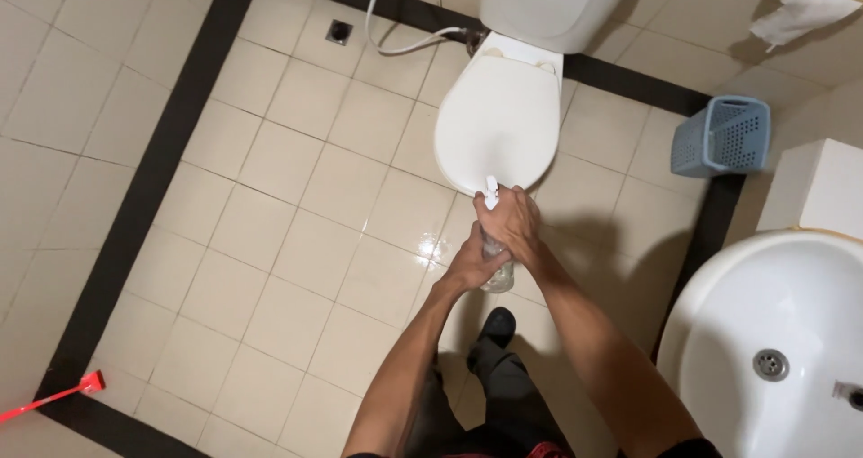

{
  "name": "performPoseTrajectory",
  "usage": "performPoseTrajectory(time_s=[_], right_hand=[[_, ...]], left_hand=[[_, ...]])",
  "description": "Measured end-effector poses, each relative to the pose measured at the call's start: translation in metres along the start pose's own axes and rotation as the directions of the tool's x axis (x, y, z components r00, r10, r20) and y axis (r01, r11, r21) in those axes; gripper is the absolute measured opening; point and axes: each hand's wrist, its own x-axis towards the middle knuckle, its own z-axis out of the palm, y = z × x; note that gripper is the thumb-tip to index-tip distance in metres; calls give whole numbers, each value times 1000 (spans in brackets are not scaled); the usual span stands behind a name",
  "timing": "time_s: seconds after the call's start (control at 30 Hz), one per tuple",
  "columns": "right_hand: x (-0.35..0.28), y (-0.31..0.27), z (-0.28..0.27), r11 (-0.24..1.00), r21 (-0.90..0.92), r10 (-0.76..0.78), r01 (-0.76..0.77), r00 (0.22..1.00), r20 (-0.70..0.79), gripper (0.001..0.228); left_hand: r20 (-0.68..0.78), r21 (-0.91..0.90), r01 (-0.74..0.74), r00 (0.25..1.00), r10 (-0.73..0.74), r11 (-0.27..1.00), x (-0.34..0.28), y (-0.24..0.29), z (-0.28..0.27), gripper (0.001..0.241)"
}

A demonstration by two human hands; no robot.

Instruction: The person sprays a cleaning solution from a bottle onto the toilet seat, lid, and bowl. They repeatedly lift and lower the toilet seat and lid while applying the spray to various surfaces. The person places the bottle on the sink counter between applications.

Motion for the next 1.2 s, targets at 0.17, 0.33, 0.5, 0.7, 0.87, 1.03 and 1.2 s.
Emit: performPoseTrajectory(time_s=[0.17,0.33,0.5,0.7,0.87,1.03,1.2], right_hand=[[-15,-24,2,994,108,22,-20,1000,-14,44],[-37,-40,7,968,251,26,-22,1000,-12,40],[-58,-49,24,962,270,-16,44,994,-104,37],[-77,-49,61,990,132,-24,44,989,-148,39],[-96,-67,66,992,112,71,-56,988,-134,42],[-111,-67,57,972,236,48,0,980,-195,40],[-117,-58,40,952,304,87,-25,978,-190,35]], left_hand=[[-23,112,-1,1000,4,994,-17,-2,-21,71],[-3,167,-16,1000,17,986,-27,-26,-31,72],[33,191,-44,999,39,981,-56,-27,-44,80],[73,148,-31,997,20,988,-90,-35,-53,84],[92,105,-9,996,-1,994,-110,-31,-61,94],[134,180,-37,991,13,983,-106,-42,-60,85],[161,111,-73,986,55,991,-98,-42,-42,83]])
